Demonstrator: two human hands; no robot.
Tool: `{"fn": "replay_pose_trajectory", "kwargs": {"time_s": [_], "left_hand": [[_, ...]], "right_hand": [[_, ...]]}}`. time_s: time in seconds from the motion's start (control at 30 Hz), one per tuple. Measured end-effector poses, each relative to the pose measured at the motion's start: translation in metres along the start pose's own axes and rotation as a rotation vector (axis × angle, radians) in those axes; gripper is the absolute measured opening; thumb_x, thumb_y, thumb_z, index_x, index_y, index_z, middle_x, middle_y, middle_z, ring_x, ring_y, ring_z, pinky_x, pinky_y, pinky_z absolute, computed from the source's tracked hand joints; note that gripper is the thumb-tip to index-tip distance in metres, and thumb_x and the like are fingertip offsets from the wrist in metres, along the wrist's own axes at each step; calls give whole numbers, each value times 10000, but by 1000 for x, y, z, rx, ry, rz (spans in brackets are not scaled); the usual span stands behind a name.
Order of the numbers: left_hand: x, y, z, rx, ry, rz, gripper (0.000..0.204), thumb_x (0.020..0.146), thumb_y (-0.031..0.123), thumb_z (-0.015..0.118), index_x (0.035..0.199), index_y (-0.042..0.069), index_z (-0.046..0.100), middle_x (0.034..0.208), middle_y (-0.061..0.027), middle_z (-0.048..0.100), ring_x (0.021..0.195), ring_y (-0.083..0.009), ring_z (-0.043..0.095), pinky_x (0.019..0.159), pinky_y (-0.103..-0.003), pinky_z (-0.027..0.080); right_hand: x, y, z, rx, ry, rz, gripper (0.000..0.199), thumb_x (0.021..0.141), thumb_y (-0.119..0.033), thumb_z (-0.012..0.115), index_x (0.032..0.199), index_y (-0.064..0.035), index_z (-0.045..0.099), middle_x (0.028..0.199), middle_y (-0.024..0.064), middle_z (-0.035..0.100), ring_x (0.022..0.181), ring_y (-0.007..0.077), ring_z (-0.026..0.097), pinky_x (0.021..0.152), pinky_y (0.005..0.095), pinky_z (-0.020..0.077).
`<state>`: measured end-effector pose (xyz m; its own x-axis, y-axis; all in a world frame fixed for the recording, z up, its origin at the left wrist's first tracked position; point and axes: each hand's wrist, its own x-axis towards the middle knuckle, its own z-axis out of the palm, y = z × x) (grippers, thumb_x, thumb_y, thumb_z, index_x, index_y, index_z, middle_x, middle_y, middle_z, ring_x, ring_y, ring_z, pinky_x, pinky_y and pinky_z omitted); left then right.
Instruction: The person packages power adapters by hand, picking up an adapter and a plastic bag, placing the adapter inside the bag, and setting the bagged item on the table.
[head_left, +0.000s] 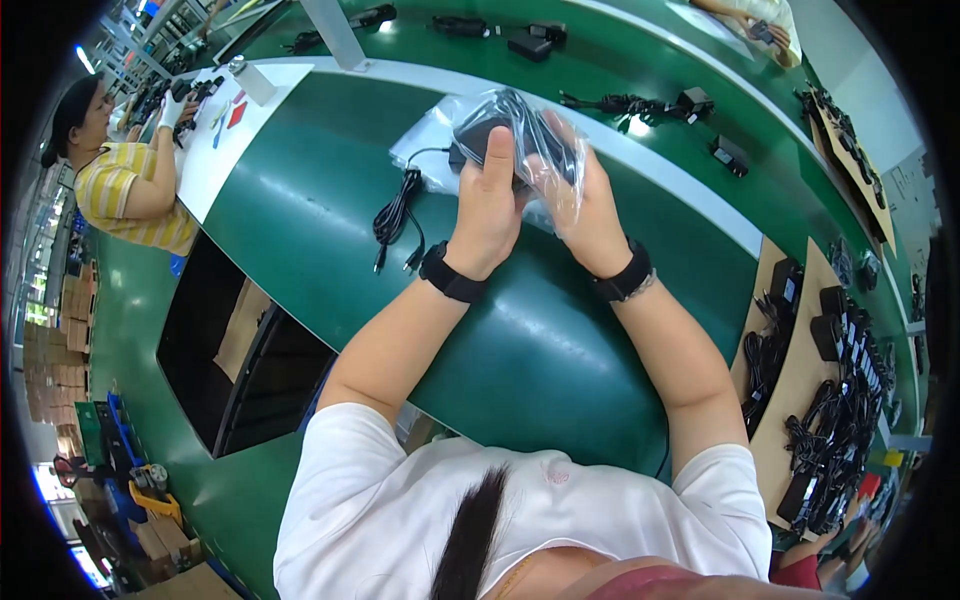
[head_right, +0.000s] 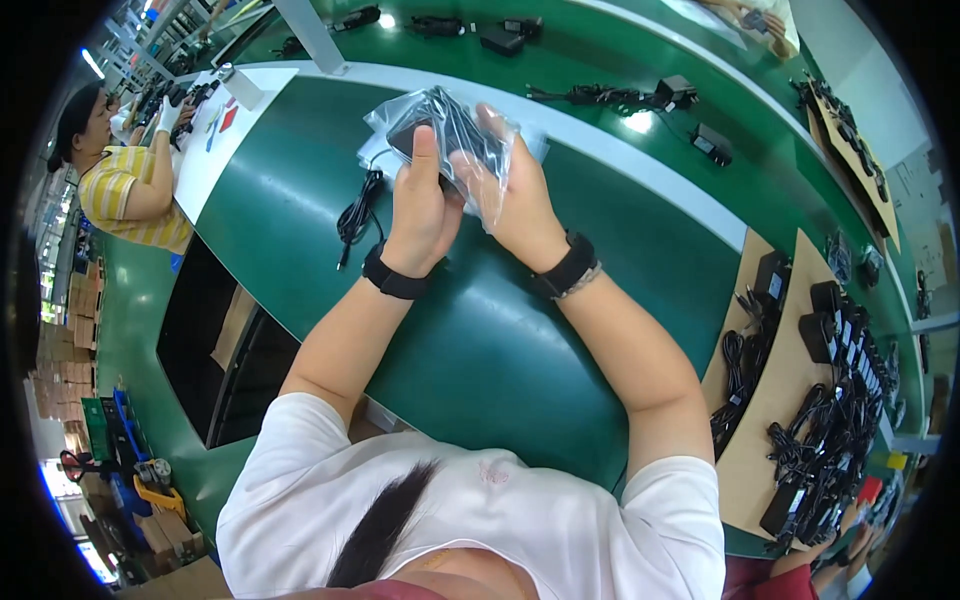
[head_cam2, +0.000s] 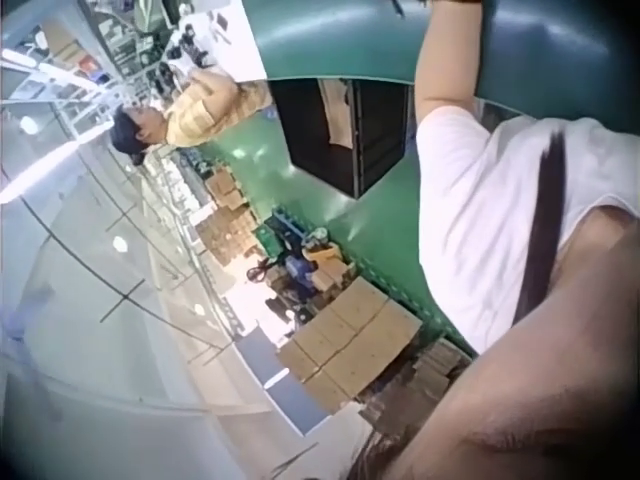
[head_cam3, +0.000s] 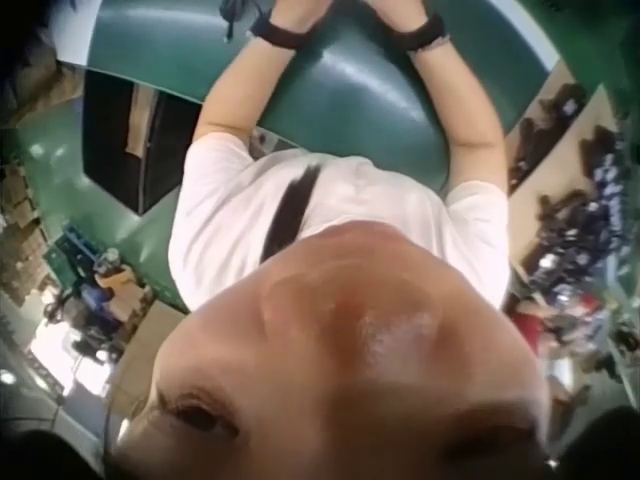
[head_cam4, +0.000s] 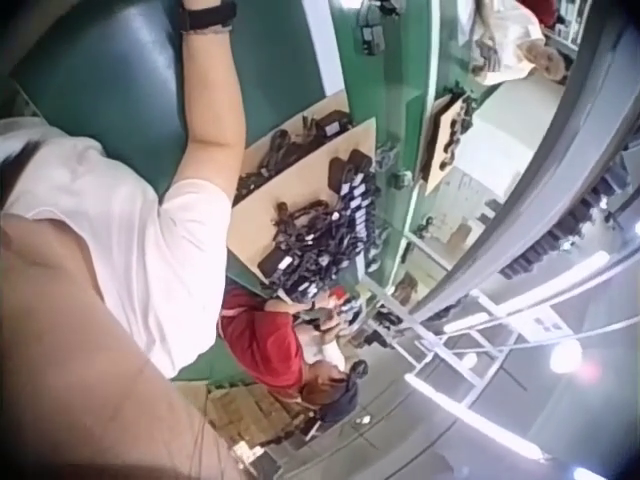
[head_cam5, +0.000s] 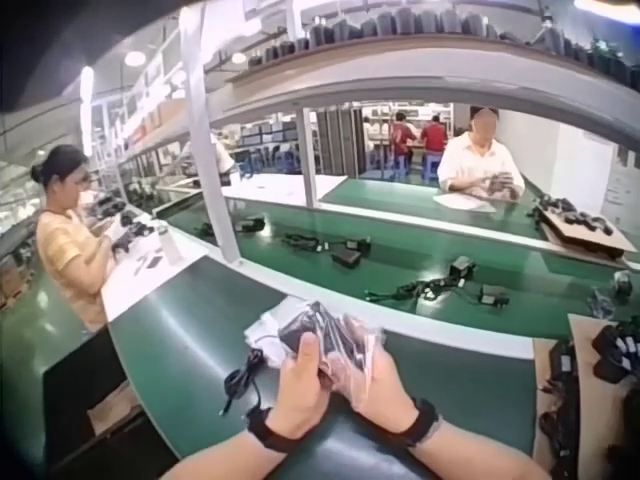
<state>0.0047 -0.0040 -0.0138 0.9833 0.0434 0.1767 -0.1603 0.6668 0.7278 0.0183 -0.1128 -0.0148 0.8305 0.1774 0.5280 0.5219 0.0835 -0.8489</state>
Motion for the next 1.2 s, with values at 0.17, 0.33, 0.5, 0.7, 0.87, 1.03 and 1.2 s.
{"fn": "replay_pose_trajectory", "kwargs": {"time_s": [0.17, 0.33, 0.5, 0.7, 0.87, 1.03, 1.2], "left_hand": [[-4, 11, -8, 14, -14, -108, 243, 869, 221, 585, 1061, 84, 526, 965, -10, 577, 857, -109, 559, 748, -295, 476], [1, 23, -18, -64, -120, -371, 204, 843, 140, 610, 1028, 74, 559, 983, -15, 591, 878, -143, 573, 760, -345, 488], [-2, 18, -16, -176, -35, -444, 212, 827, 105, 611, 1028, 64, 560, 971, -44, 606, 894, -164, 578, 791, -347, 476], [7, 15, -27, -288, 40, -318, 175, 818, 63, 595, 990, 48, 565, 939, -67, 606, 903, -198, 579, 865, -358, 444], [7, 25, -28, -296, 56, -200, 180, 808, 42, 602, 985, 45, 568, 957, -67, 604, 916, -204, 574, 908, -374, 426], [5, 28, -26, -254, 81, -100, 184, 808, 50, 606, 989, 44, 578, 959, -64, 606, 924, -202, 571, 914, -371, 417], [4, 23, -25, -269, -44, -94, 214, 802, 48, 610, 1013, 37, 573, 987, -83, 608, 943, -214, 568, 914, -366, 411]], "right_hand": [[4, 4, -10, -527, -92, -225, 596, 828, -227, 591, 1267, 87, 337, 1169, 269, 463, 1045, 397, 463, 918, 415, 363], [1, 5, -14, -765, -153, -257, 620, 800, -216, 605, 1268, 90, 339, 1192, 262, 445, 1051, 399, 439, 927, 426, 348], [3, 7, -18, -519, -252, -216, 604, 820, -194, 584, 1307, 48, 321, 1223, 226, 444, 1097, 351, 446, 948, 379, 345], [11, -1, -30, 0, -191, 163, 489, 769, -65, 669, 1217, 15, 488, 1188, 68, 534, 1021, 121, 515, 881, 267, 419], [19, -10, -52, -183, -4, 192, 245, 841, -172, 606, 989, 23, 616, 878, 38, 632, 779, 87, 562, 721, 228, 460], [15, -14, -44, -86, -169, 484, 308, 889, -282, 527, 902, 5, 639, 783, 30, 621, 688, 84, 544, 635, 223, 450], [13, -14, -36, 49, -173, 587, 272, 859, -275, 580, 918, -17, 646, 760, 7, 607, 712, 76, 536, 660, 205, 435]]}}
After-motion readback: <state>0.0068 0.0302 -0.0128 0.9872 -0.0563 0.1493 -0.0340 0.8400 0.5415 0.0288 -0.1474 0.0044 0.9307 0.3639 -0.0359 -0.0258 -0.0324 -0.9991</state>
